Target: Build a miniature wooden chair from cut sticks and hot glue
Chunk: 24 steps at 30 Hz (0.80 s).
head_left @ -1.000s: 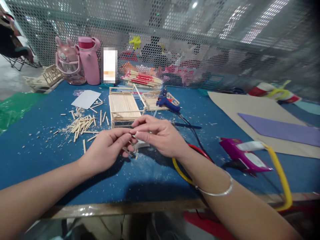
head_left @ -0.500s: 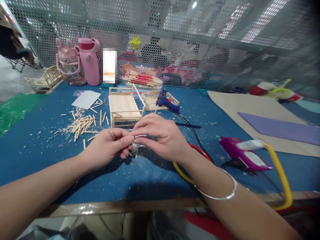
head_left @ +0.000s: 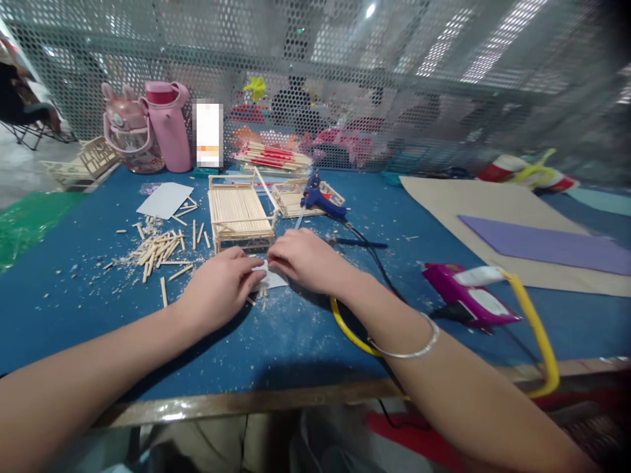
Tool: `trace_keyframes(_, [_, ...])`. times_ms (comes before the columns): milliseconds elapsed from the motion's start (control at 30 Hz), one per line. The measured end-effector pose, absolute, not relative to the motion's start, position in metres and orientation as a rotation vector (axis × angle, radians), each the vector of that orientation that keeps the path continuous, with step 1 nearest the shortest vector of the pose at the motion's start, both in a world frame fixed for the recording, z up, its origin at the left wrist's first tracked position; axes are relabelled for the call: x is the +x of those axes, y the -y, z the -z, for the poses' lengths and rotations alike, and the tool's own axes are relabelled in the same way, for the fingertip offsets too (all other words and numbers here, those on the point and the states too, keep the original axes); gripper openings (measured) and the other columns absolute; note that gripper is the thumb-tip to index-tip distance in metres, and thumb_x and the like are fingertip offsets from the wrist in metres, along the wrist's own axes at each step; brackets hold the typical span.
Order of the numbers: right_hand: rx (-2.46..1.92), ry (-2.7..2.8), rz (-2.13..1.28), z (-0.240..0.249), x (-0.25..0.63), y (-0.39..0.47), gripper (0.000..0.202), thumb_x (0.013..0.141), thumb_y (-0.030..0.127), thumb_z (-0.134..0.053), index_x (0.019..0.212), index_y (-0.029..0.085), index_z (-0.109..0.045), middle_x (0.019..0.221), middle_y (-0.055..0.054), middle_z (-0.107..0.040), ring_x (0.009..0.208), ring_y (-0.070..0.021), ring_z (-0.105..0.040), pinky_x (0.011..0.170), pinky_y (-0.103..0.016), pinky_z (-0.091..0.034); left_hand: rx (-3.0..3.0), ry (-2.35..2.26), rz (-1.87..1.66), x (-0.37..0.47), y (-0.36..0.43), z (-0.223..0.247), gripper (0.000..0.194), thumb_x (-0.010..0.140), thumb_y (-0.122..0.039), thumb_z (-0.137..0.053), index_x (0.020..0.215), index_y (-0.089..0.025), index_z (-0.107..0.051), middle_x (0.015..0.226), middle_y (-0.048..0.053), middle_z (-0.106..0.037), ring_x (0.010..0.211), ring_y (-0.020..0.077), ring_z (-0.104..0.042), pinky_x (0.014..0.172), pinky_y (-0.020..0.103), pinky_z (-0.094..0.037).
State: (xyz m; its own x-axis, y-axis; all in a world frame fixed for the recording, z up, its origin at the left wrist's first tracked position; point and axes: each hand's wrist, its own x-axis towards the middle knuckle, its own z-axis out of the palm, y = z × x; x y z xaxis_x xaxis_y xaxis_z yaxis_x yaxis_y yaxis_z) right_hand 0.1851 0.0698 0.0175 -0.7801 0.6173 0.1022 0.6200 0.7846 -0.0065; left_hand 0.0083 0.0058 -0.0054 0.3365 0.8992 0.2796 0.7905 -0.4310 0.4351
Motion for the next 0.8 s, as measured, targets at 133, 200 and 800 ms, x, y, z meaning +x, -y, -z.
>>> trace_keyframes(133, [-1.035, 2.891, 0.085, -0.012, 0.18, -0.067, 0.02, 0.089, 0.024, -0.051, 0.077, 0.016, -0.065, 0.078, -0.004, -0.068, 0.079, -0.0174, -0.053, 0.069, -0.03, -0.023, 2.504, -1.663, -0.304, 0.017, -0.012, 0.008, 0.032, 0.091, -0.03, -0.039, 0.106, -0.02, -0.065, 0.085, 0.007, -0.062, 0.076, 0.0211, -0.062, 0.062, 0.03, -0.046])
trace_keyframes(200, [-1.037, 2.89, 0.088, -0.011, 0.179, -0.066, 0.021, 0.089, 0.025, -0.05, 0.077, 0.017, -0.065, 0.079, -0.004, -0.068, 0.08, -0.0175, -0.053, 0.069, -0.03, -0.022, 2.517, -1.66, -0.24, 0.018, -0.013, 0.006, 0.033, 0.091, -0.029, -0.037, 0.106, -0.02, -0.065, 0.086, 0.007, -0.062, 0.077, 0.0209, -0.062, 0.062, 0.029, -0.046])
trace_keyframes(800, [-1.074, 2.902, 0.351, -0.012, 0.172, -0.055, 0.019, 0.086, 0.016, -0.047, 0.077, 0.015, -0.064, 0.08, -0.007, -0.07, 0.078, -0.0186, -0.055, 0.068, -0.033, -0.018, 2.535, -1.661, -0.193, 0.016, -0.01, 0.002, 0.033, 0.091, -0.022, -0.033, 0.095, -0.018, -0.065, 0.082, 0.007, -0.06, 0.076, 0.02, -0.062, 0.065, 0.029, -0.047])
